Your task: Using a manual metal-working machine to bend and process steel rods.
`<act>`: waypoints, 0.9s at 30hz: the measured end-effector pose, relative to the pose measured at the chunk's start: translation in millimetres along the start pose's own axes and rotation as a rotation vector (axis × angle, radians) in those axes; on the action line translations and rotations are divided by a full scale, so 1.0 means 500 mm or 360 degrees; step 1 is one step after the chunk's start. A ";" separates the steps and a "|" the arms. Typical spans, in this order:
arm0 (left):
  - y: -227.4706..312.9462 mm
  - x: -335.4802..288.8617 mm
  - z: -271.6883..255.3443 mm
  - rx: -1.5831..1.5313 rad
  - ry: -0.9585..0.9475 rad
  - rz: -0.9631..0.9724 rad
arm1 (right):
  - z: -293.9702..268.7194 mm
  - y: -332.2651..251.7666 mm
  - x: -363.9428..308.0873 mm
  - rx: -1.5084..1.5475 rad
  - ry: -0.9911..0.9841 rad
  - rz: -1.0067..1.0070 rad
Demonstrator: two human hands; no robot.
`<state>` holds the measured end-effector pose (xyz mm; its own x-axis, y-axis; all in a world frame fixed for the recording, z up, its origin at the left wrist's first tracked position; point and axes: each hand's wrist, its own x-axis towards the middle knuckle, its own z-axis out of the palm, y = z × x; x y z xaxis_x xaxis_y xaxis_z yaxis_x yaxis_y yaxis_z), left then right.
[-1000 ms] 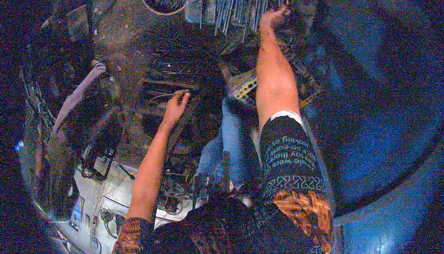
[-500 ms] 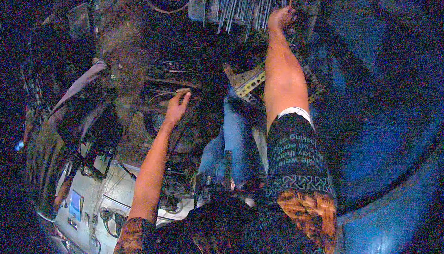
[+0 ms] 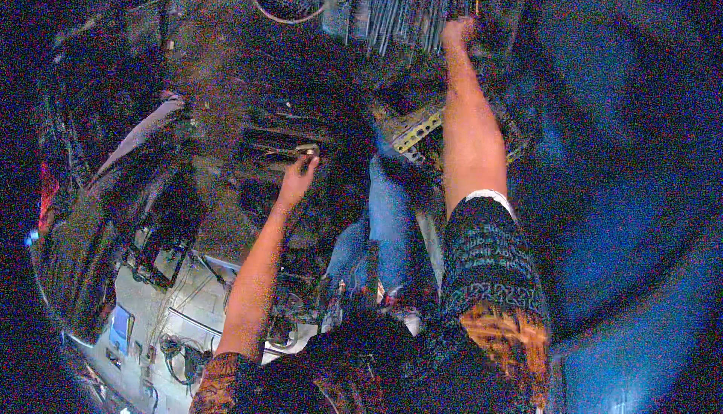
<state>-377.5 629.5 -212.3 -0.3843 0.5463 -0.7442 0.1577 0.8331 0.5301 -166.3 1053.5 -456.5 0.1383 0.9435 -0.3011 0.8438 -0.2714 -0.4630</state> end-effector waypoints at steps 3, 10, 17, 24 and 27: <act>0.008 -0.031 -0.024 0.0134 0.0006 -0.0159 | 0.035 -0.042 -0.072 0.0383 0.0132 0.0243; -0.040 -0.075 -0.060 0.0119 0.0142 -0.0206 | 0.046 -0.208 -0.156 0.0359 -0.0057 0.0024; -0.061 -0.098 -0.012 0.0165 0.0134 -0.0242 | 0.137 -0.240 -0.093 0.0059 0.0113 0.0046; -0.060 -0.118 -0.014 0.0162 0.0164 -0.0228 | 0.109 -0.184 -0.081 0.0852 0.0037 0.0322; -0.070 -0.153 -0.041 0.0011 0.0201 -0.0335 | 0.064 -0.172 -0.192 0.1664 -0.0298 0.0429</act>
<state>-372.2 556.8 -165.5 -0.5202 0.3455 -0.7811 0.0678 0.9284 0.3655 -268.8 980.4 -414.5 0.0967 0.8092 -0.5795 -0.0711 -0.5751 -0.8150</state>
